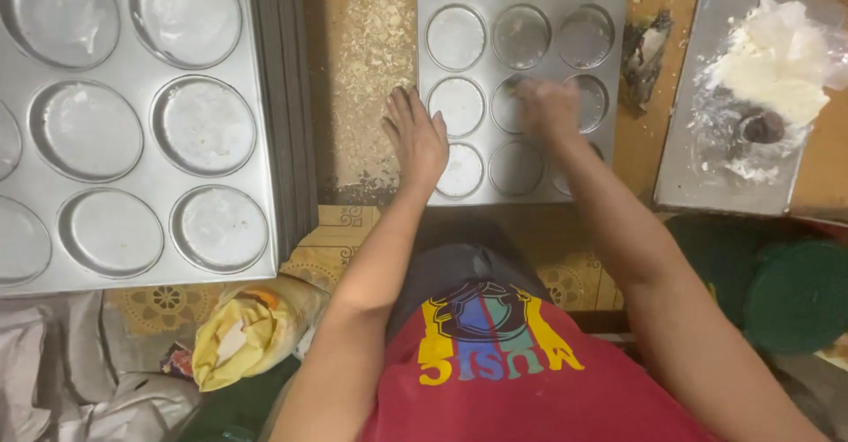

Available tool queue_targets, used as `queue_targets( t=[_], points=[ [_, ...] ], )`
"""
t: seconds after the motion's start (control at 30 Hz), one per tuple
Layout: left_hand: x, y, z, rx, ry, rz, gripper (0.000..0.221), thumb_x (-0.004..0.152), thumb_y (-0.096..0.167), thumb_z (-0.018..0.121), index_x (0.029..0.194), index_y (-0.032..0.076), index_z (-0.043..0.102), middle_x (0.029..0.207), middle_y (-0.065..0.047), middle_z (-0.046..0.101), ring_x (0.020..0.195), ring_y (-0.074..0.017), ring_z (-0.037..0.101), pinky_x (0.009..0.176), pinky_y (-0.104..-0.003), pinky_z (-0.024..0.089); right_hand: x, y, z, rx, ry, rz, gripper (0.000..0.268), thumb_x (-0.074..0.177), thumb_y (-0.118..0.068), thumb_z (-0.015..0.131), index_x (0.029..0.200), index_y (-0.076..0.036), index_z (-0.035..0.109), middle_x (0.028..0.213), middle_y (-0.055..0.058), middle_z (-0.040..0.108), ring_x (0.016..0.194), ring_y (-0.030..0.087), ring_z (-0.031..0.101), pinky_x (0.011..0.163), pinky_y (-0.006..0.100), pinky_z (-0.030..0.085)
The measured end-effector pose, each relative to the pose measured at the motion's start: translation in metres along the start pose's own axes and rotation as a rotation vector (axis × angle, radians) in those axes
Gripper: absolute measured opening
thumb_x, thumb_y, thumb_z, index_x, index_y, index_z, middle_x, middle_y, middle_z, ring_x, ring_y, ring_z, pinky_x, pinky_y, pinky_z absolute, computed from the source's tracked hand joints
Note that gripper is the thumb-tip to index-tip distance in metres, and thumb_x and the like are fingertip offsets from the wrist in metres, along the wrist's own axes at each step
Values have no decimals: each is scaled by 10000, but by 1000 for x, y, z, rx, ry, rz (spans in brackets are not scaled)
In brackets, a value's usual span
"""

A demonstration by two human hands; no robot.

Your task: Greasing the individual molds of metal baking trays using a cloth in a bakery production area.

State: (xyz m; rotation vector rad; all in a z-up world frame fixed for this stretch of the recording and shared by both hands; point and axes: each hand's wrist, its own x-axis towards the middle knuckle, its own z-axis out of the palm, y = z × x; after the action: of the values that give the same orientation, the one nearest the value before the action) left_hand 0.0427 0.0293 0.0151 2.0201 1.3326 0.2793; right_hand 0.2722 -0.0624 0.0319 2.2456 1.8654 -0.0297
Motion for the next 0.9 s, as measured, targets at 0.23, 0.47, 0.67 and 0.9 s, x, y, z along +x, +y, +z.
queue_targets(
  t=[0.23,0.47,0.67,0.9],
  points=[
    [-11,3,-16,-85,-44,24,737,1086,458,466,1599,-27,253,1662,-358,107,1563,-510,28,1231,-694,55,0,11,-72,65,-237,-128,283,991,-427,450,1148,-372,678,778,-30,760,828,192,758,939,528,369],
    [-38,-8,-9,-22,-159,35,892,1011,399,615,1627,-19,124,1681,-329,48,1561,-514,-28,1225,-717,14,63,-83,21,306,259,-205,83,918,-279,623,855,-294,675,710,-45,656,746,240,720,776,563,425],
    [-43,6,-21,58,-173,-23,845,1034,400,557,1637,4,117,1688,-309,47,1560,-507,-38,1233,-694,46,64,-57,-41,61,-148,-435,161,906,-176,601,864,-221,749,732,-1,714,774,275,705,826,576,335],
    [-42,16,-39,-7,-204,3,857,1027,426,555,1634,10,118,1675,-336,50,1552,-519,-49,1234,-687,24,80,-50,-72,-10,-362,-561,302,802,-348,578,992,-157,714,773,70,651,773,299,664,744,529,375]
  ],
)
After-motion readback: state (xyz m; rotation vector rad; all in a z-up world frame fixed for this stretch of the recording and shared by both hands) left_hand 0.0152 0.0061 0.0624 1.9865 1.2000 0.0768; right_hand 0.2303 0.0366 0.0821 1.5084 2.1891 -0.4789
